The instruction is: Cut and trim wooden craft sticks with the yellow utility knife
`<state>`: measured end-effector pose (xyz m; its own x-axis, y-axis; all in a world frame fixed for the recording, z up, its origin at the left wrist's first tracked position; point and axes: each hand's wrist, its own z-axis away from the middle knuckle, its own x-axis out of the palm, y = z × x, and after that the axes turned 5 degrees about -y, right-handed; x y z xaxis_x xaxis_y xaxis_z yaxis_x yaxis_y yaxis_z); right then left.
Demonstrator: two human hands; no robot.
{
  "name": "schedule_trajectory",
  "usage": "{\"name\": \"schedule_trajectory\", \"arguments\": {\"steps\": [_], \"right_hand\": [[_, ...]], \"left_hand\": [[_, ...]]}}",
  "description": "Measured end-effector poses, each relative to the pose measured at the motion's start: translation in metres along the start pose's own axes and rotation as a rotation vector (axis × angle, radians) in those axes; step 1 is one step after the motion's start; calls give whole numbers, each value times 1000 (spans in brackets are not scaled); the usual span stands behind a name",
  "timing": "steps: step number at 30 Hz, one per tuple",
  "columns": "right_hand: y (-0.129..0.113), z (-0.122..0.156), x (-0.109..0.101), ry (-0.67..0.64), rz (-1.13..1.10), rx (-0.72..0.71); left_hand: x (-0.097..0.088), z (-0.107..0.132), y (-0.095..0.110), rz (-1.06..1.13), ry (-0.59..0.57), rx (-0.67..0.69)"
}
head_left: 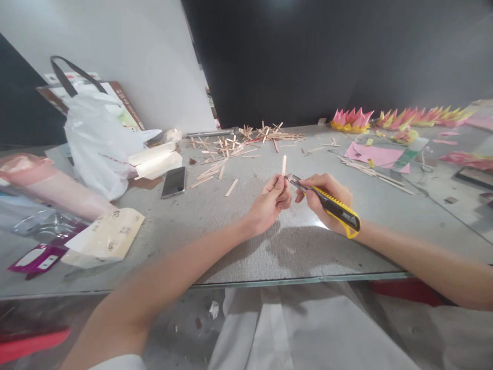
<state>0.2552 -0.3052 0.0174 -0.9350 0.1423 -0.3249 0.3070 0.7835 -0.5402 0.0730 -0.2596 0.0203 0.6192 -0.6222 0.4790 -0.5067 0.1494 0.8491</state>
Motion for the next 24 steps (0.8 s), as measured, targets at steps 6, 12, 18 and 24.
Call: {"name": "schedule_trajectory", "arguments": {"steps": [6,12,18,24], "right_hand": [[1,0,0,-13,3,-4],[5,1,1,-6,-22,19],[0,-1,2,6,-34,18],[0,-1,0,-15,-17,15]], "left_hand": [[1,0,0,1,13,-6],[2,0,3,-81,-7,8],[-2,-2,0,-113,-26,33],[-2,-1,-1,-77,-47,22]]}}
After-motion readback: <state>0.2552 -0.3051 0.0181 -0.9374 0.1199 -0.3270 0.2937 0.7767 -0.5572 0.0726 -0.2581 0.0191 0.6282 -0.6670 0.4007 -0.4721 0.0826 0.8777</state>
